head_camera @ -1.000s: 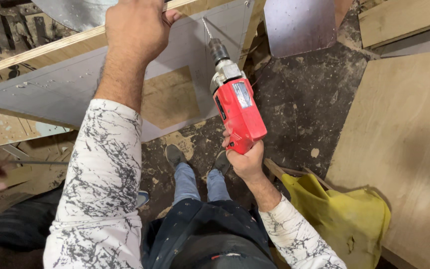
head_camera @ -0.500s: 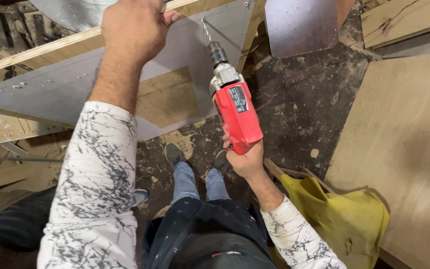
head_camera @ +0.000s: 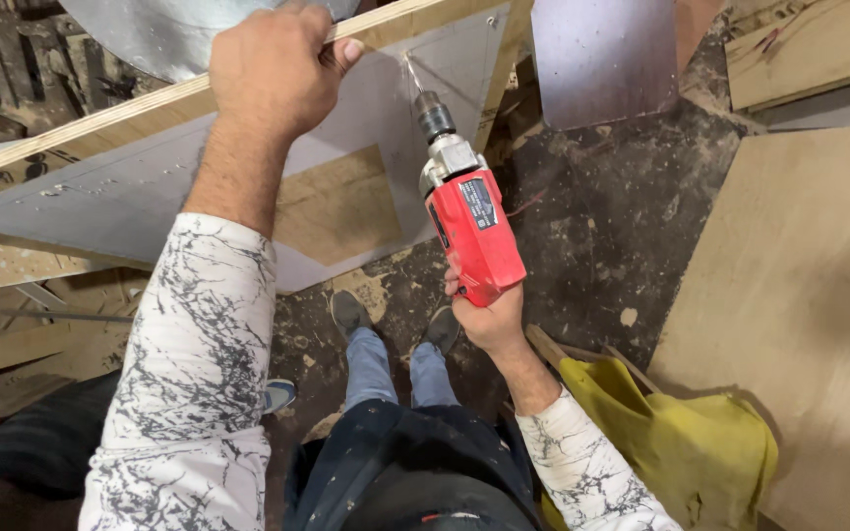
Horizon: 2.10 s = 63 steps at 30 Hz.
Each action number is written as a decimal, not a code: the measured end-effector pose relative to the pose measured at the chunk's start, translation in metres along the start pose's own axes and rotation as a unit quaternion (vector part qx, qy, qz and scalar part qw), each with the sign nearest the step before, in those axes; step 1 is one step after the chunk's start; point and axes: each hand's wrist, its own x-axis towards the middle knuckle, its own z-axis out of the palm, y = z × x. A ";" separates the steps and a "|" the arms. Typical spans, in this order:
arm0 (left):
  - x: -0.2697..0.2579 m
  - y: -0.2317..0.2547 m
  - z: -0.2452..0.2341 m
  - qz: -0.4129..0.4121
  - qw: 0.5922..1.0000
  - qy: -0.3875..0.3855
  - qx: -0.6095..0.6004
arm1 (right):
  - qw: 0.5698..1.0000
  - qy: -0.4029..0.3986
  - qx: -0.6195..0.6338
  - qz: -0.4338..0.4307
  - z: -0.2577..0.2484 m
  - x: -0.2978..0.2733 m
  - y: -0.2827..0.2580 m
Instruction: The person positions a wooden board on a workbench and uses a red corded drill to make several holes along the edge of the board. The person then flips the board and continues drilling holes on the opposite side before setting the drill down.
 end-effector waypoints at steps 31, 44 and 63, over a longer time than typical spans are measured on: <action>-0.003 0.011 0.013 0.037 0.997 0.062 0.025 | 0.999 0.031 0.006 -0.030 0.009 -0.083 -0.025; -0.102 -0.148 -0.061 -0.047 0.998 0.006 0.030 | 0.992 -0.059 -0.114 -0.015 0.020 -0.122 -0.033; -0.124 -0.164 -0.046 -0.036 0.991 0.031 0.124 | 0.974 -0.056 -0.193 -0.101 0.134 -0.076 -0.023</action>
